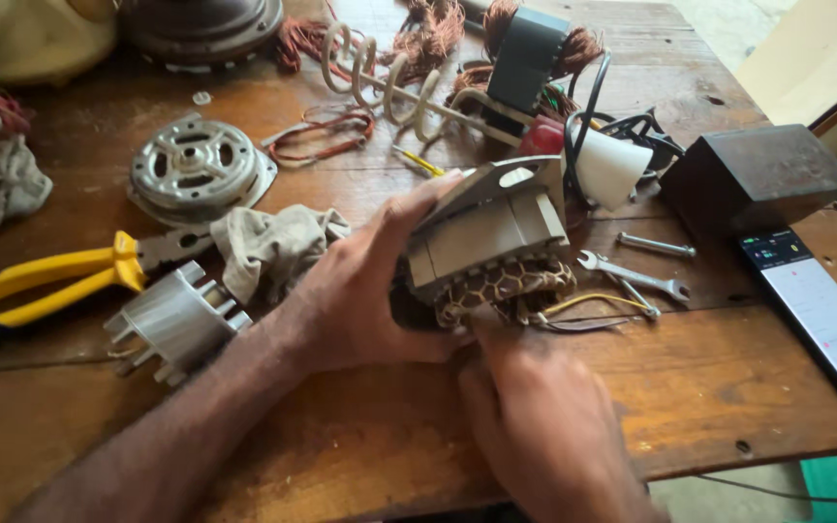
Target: The person holds a motor stator and uses a small metal tool to scrape and clean the copper windings. They rotate the stator to access different sections and continue scraping along the winding surface.
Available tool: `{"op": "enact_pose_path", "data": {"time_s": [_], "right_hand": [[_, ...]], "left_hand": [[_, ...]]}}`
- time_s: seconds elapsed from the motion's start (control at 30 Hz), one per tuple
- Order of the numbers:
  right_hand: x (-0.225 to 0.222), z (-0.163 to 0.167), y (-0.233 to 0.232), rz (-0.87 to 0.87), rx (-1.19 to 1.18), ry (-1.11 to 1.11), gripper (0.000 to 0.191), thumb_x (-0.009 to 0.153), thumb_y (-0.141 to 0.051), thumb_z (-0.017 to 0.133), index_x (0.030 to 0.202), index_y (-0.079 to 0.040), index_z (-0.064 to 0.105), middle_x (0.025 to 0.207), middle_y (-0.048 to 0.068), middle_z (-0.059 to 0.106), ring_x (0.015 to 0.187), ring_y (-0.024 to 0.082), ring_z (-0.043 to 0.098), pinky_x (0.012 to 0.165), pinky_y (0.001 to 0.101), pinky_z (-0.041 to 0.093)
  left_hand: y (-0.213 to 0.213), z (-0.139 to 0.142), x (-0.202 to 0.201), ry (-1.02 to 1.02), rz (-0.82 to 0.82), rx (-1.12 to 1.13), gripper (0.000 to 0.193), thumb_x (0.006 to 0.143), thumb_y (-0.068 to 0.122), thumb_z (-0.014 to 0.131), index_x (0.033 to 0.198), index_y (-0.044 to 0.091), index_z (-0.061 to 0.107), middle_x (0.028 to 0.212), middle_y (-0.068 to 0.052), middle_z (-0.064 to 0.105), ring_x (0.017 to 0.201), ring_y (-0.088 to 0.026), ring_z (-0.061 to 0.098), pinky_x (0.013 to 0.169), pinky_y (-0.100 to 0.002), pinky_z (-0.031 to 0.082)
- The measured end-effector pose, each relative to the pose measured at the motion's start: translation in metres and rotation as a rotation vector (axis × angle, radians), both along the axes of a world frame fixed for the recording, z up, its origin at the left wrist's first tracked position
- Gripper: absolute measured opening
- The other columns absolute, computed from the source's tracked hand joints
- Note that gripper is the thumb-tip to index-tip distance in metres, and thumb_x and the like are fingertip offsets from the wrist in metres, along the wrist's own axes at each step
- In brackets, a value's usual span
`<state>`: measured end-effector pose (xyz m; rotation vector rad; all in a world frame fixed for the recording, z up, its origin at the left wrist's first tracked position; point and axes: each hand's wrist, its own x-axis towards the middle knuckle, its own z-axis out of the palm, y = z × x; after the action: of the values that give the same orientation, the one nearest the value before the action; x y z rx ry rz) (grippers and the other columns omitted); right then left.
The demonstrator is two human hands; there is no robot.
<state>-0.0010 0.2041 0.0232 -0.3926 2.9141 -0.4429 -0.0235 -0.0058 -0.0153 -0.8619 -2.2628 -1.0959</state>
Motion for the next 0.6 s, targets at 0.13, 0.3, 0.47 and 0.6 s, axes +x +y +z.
{"op": "enact_pose_path", "data": {"time_s": [0.13,0.3,0.47,0.6], "right_hand": [[0.003,-0.004,0.005,0.017,-0.164,0.104,0.039,0.087,-0.033,0.061,0.124,-0.019,0.064,0.092,0.022,0.073,0.086,0.047,0.069,0.074,0.0568,0.054],[0.009,-0.012,0.01,0.017,-0.003,0.055,0.054,0.089,-0.034,0.066,0.141,-0.025,0.06,0.092,0.026,0.069,0.083,0.05,0.067,0.07,0.0585,0.053],[-0.005,-0.022,0.017,0.069,-0.286,0.254,0.035,0.085,-0.025,0.07,0.119,-0.017,0.071,0.073,0.021,0.073,0.071,0.042,0.071,0.065,0.0532,0.056],[-0.004,-0.032,0.018,0.038,-0.426,0.321,0.037,0.083,-0.019,0.072,0.119,-0.013,0.069,0.07,0.019,0.071,0.068,0.037,0.074,0.059,0.0472,0.056]], "left_hand": [[0.002,-0.005,-0.003,-0.047,0.029,-0.038,0.122,0.068,0.038,0.098,0.157,0.006,0.021,0.15,-0.028,0.049,0.136,-0.042,0.057,0.112,-0.049,0.051],[0.003,-0.002,0.0,-0.047,0.039,-0.016,0.122,0.065,0.034,0.098,0.158,0.007,0.024,0.15,-0.027,0.051,0.137,-0.042,0.058,0.111,-0.049,0.052],[0.006,0.0,0.001,-0.016,0.018,-0.017,0.117,0.069,0.032,0.096,0.158,0.006,0.024,0.152,-0.027,0.051,0.139,-0.041,0.057,0.113,-0.048,0.051],[0.007,0.006,0.002,-0.045,0.039,-0.014,0.117,0.069,0.034,0.096,0.157,0.005,0.025,0.151,-0.027,0.051,0.138,-0.041,0.057,0.111,-0.048,0.051]]}}
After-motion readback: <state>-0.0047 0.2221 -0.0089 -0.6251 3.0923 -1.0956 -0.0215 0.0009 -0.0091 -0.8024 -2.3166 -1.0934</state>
